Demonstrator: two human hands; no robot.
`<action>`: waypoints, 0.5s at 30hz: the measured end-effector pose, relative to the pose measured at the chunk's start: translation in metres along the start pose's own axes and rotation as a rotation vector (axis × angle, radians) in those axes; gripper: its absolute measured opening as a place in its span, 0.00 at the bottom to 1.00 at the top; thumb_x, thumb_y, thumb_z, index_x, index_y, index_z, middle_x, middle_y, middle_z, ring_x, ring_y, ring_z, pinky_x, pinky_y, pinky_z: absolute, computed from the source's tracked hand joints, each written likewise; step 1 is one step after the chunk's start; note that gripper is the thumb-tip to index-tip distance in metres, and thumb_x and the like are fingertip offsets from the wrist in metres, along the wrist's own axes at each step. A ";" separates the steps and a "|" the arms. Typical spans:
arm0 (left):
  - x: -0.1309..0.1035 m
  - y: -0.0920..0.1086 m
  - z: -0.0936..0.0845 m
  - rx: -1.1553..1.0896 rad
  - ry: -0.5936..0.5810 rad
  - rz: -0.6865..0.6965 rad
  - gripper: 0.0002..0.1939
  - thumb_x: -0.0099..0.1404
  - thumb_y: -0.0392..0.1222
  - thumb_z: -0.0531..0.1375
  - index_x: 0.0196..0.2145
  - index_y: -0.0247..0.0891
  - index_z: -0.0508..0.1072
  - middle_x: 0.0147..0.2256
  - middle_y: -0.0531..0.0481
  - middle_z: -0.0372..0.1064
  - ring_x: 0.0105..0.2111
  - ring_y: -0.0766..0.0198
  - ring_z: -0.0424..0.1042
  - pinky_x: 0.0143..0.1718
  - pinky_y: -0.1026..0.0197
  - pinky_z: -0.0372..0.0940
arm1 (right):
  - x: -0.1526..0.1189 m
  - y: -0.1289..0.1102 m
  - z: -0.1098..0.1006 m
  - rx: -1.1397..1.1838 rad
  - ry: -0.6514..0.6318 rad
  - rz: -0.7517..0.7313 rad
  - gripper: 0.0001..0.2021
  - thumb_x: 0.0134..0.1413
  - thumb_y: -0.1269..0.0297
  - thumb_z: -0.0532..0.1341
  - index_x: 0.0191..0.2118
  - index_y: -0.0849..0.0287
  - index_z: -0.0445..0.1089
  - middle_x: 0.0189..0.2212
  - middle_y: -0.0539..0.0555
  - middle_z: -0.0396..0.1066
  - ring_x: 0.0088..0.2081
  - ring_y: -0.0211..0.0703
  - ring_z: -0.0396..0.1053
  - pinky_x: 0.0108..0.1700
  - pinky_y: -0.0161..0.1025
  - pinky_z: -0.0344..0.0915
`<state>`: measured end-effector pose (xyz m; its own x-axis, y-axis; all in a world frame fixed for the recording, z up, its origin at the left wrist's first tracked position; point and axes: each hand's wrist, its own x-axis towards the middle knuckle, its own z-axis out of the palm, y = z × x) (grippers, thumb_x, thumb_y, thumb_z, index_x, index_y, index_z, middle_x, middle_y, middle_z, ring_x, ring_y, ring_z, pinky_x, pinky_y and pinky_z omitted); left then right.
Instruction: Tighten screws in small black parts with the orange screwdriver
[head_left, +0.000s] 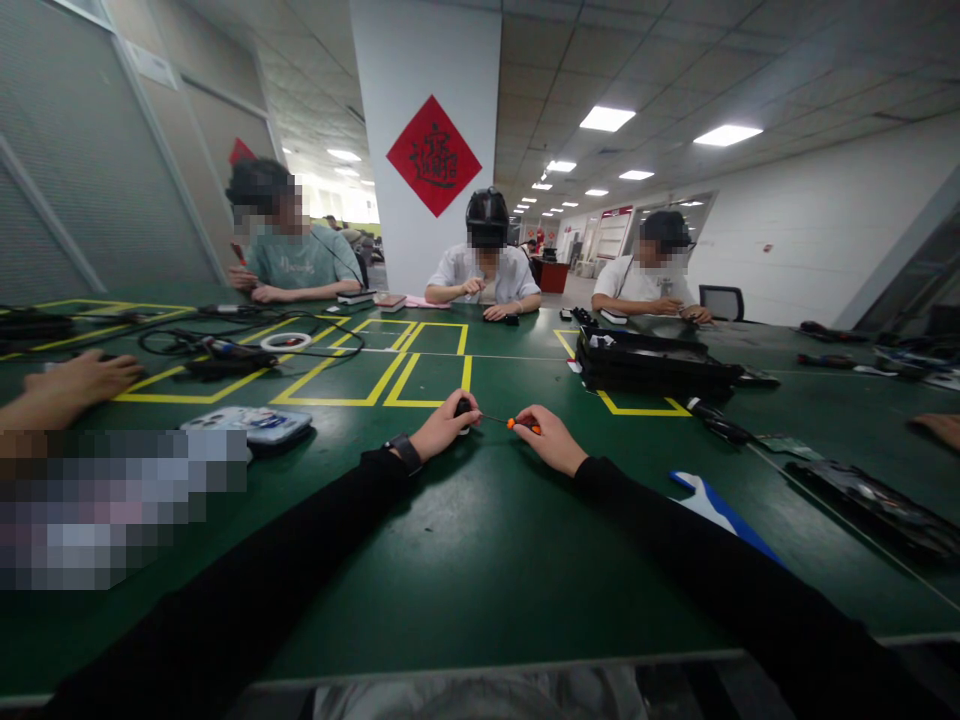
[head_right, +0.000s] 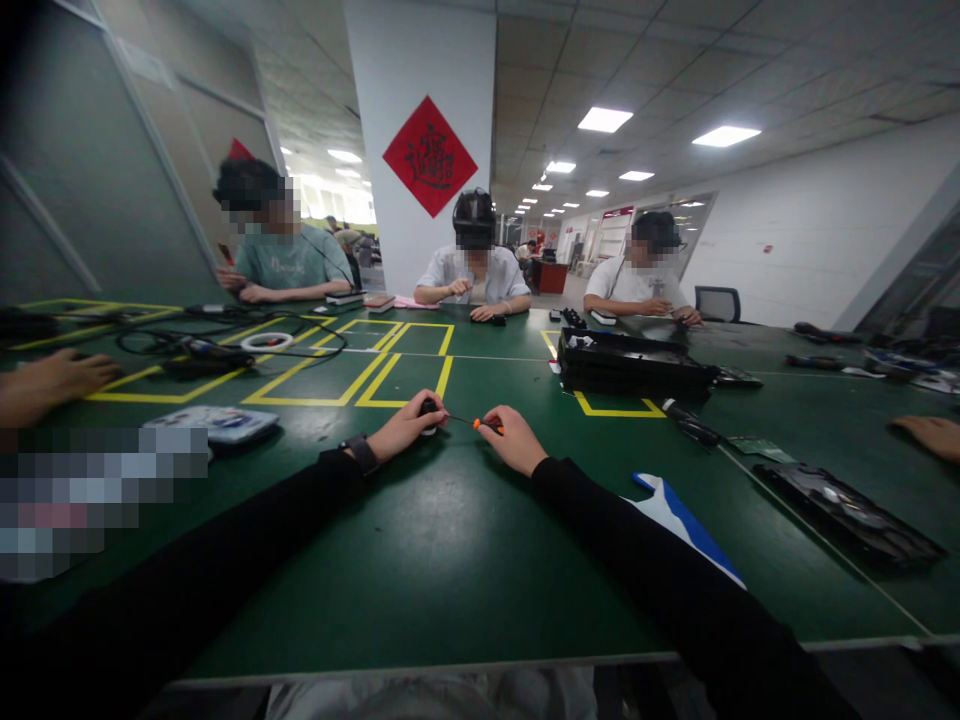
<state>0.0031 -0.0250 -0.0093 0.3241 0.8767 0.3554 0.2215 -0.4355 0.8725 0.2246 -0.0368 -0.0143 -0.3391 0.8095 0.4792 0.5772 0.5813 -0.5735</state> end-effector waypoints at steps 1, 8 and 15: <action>0.000 0.000 0.000 -0.003 0.003 -0.002 0.10 0.57 0.45 0.54 0.35 0.38 0.61 0.27 0.54 0.64 0.29 0.68 0.66 0.34 0.63 0.60 | 0.000 0.001 0.000 -0.023 -0.001 0.002 0.07 0.51 0.64 0.53 0.31 0.61 0.65 0.31 0.52 0.64 0.34 0.37 0.60 0.39 0.36 0.58; 0.000 0.000 -0.001 -0.017 0.012 0.001 0.09 0.57 0.43 0.54 0.35 0.38 0.60 0.26 0.55 0.65 0.28 0.69 0.65 0.33 0.64 0.59 | 0.000 0.001 -0.001 -0.048 -0.015 -0.051 0.05 0.51 0.66 0.53 0.31 0.61 0.65 0.31 0.52 0.63 0.34 0.37 0.60 0.39 0.36 0.57; -0.002 0.004 0.000 0.005 0.014 0.005 0.10 0.56 0.44 0.54 0.34 0.37 0.61 0.26 0.55 0.64 0.28 0.68 0.65 0.33 0.63 0.60 | -0.002 -0.003 -0.001 0.012 -0.028 -0.049 0.08 0.45 0.66 0.58 0.34 0.60 0.62 0.32 0.50 0.64 0.34 0.38 0.61 0.39 0.37 0.58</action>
<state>0.0035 -0.0281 -0.0069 0.3128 0.8771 0.3644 0.2249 -0.4411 0.8688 0.2247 -0.0408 -0.0127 -0.3879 0.7818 0.4882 0.5504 0.6214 -0.5577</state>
